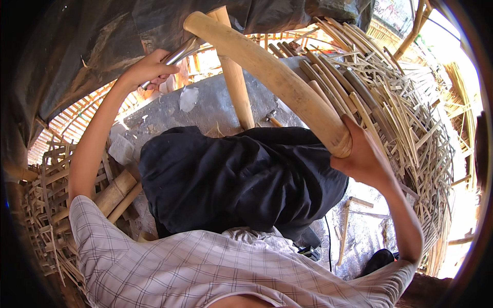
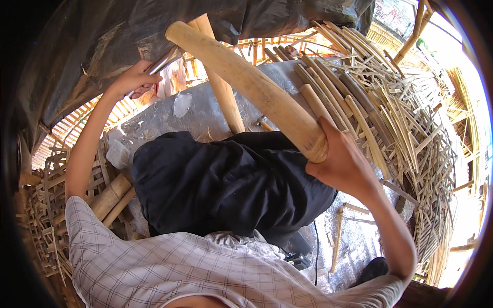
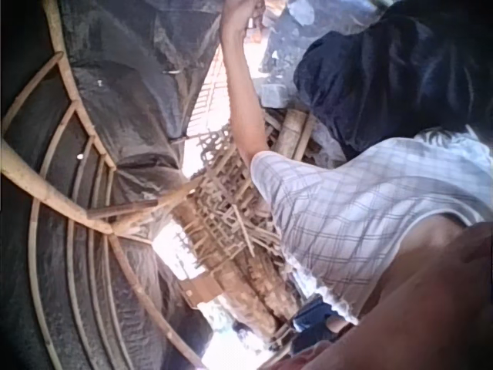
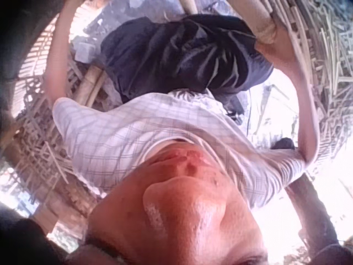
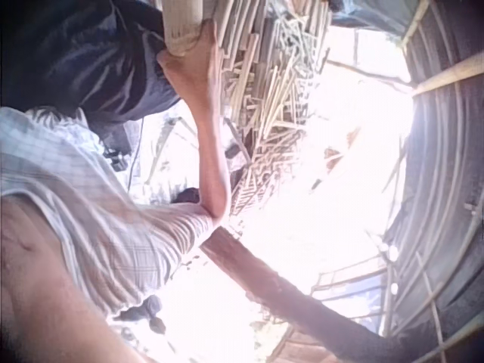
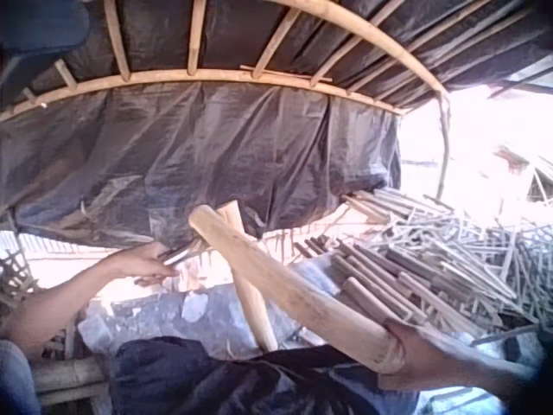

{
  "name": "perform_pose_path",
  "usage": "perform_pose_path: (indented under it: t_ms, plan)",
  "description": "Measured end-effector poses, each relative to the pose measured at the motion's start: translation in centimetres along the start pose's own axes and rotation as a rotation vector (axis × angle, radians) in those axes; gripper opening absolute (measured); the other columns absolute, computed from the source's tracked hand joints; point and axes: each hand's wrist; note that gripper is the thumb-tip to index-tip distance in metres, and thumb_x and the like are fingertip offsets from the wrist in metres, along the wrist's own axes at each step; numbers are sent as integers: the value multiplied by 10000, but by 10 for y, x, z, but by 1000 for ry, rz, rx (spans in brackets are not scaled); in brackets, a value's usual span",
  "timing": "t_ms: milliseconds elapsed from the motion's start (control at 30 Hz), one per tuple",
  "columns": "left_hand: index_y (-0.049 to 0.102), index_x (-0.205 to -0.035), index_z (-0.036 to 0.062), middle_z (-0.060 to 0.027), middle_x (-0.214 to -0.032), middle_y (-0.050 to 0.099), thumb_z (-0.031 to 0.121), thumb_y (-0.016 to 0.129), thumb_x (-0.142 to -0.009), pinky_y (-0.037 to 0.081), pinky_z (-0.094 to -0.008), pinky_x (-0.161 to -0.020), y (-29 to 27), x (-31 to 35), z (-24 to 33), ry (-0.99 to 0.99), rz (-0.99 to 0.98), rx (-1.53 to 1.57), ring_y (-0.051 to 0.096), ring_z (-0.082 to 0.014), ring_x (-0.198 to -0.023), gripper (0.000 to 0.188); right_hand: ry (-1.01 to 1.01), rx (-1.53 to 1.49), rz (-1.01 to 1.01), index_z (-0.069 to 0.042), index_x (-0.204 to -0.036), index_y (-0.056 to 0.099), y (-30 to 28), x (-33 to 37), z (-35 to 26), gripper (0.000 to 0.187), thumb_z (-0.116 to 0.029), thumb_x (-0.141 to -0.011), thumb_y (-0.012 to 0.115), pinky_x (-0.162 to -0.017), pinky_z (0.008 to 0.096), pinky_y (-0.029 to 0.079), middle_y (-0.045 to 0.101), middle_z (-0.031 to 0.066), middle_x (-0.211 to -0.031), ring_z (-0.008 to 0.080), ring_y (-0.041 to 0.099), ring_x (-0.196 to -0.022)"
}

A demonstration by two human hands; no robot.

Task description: The person carves bamboo using a chisel and hammer, then uses the chisel to shave and smooth the surface of the bamboo pieces.

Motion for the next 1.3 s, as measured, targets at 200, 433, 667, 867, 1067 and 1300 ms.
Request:
perform_pose_path:
  t_ms: [200,433,667,867,1067,1300]
  plan:
    - [525,-1078,-7,-17,-585,488,183,657,-949,368,-306,-335,24,-25,17,92,112,-192,459,-112,-382,265,25,-475,-59,13,-1234,564,36,0,12,588,-56,-691,780,-723,349,533,657,128,-905,233,647,-793]
    - [418,-1492,19,-114,-748,612,90,566,-935,463,-363,-396,53,-58,25,-10,10,-483,591,-188,-464,581,87,-662,-151,14,-1242,551,82,-17,42,574,-52,-747,836,-619,318,529,645,75,-887,145,654,-706]
    - [459,-1439,13,-170,-787,627,109,607,-916,449,-403,-408,49,-64,36,-84,52,-575,590,-220,-465,552,84,-565,-65,52,-1262,546,43,-24,25,601,-48,-747,840,-592,313,523,668,81,-813,143,672,-661]
    - [549,-1225,-20,-232,-953,694,93,616,-812,546,-474,-555,37,-76,38,-111,216,-740,719,-339,-710,433,-206,-418,293,65,-1359,525,-28,-26,-20,703,-77,-744,833,-767,330,537,692,134,-1000,193,685,-849]
    - [551,-1208,-33,-262,-1011,701,113,608,-810,564,-477,-603,23,-94,43,-188,159,-836,732,-347,-753,428,-349,-182,933,26,-1249,570,7,-53,-41,568,-139,-768,823,-710,366,526,683,144,-968,219,656,-787]
    - [547,-1203,-51,-277,-1003,703,94,592,-816,567,-471,-598,17,-85,28,-149,229,-779,731,-342,-733,416,-106,-306,115,4,-1173,515,110,-95,-28,506,-139,-771,787,-799,491,545,692,272,-896,440,707,-905]
Point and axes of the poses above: each hand's wrist, its own x-axis away from the middle knuckle, its own y-axis out of the palm, z = x × y
